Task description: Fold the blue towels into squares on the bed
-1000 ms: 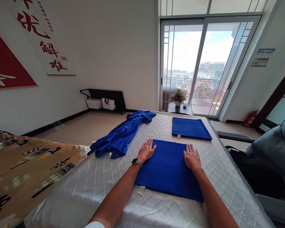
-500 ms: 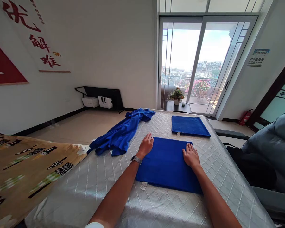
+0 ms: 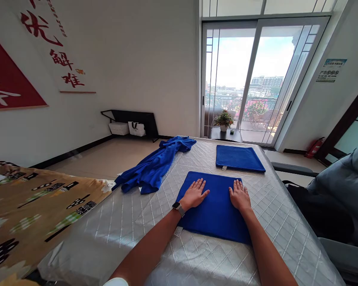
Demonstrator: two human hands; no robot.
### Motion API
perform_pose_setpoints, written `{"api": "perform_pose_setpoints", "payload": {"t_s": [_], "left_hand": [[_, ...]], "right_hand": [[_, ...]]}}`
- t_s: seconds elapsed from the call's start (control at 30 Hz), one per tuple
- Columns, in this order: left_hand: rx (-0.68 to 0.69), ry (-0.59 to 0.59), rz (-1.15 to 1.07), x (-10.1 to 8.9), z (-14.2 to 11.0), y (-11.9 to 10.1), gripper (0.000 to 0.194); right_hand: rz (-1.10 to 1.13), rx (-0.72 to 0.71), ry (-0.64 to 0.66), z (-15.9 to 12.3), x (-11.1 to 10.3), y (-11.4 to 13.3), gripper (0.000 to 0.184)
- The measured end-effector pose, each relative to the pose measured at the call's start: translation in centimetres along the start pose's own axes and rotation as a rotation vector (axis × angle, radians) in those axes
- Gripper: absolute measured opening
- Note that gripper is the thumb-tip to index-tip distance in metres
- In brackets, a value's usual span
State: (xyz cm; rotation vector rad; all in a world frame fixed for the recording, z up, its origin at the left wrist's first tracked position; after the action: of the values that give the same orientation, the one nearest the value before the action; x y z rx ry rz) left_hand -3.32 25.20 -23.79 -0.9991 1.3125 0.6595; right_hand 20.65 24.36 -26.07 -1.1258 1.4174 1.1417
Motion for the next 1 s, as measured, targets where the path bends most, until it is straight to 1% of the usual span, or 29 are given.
{"api": "perform_pose_setpoints", "payload": {"t_s": [0.07,0.13,0.17,0.23,0.5,0.6,0.73,0.8,0.9,1.0], "left_hand": [[-0.113,-0.007,0.006,-1.0,-0.2,3.2,0.078],[-0.212,-0.013,0.010,-1.7,-0.4,5.8,0.077],[-0.244,-0.011,0.009,-1.8,-0.5,6.7,0.077],[-0.272,-0.002,0.005,-1.9,-0.6,7.6,0.078],[-0.275,0.014,0.006,-2.0,-0.6,7.3,0.084],[-0.275,0.025,0.006,-2.0,-0.7,7.3,0.084],[-0.272,0.018,0.020,-2.1,-0.7,7.2,0.083],[-0.268,0.012,0.028,-2.1,-0.6,7.2,0.082],[-0.263,0.006,0.034,-2.0,-0.4,7.1,0.082],[-0.268,0.005,0.045,-2.0,-0.4,7.1,0.082]], "right_hand": [[0.006,-0.002,-0.004,0.0,0.0,0.0,0.070],[0.007,-0.001,-0.004,0.0,0.0,0.0,0.070],[0.006,-0.001,-0.004,0.0,-0.1,0.0,0.070],[0.005,0.001,0.003,-0.1,-0.2,0.0,0.069],[0.002,0.015,0.014,-0.6,-0.7,0.3,0.068],[-0.028,0.024,-0.012,-1.1,-1.5,0.6,0.066],[-0.118,-0.026,-0.115,-3.1,-3.2,1.4,0.062],[-0.130,-0.054,-0.140,-4.6,-3.7,1.6,0.061],[-0.101,-0.054,-0.109,-6.4,-3.1,1.3,0.062],[-0.077,-0.029,-0.029,-7.3,-1.5,0.9,0.066]]}}
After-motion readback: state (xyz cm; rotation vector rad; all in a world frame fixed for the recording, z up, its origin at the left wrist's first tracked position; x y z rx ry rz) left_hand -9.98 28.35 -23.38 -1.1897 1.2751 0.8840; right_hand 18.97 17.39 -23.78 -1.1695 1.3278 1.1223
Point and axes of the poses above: each hand's wrist, its own z-axis towards the middle knuckle, its own x-axis out of the palm, y = z × x, the point moved 9 cm from there along z, towards the middle knuckle, and after that the axes turned 8 degrees about y, right-handed, at the moved point
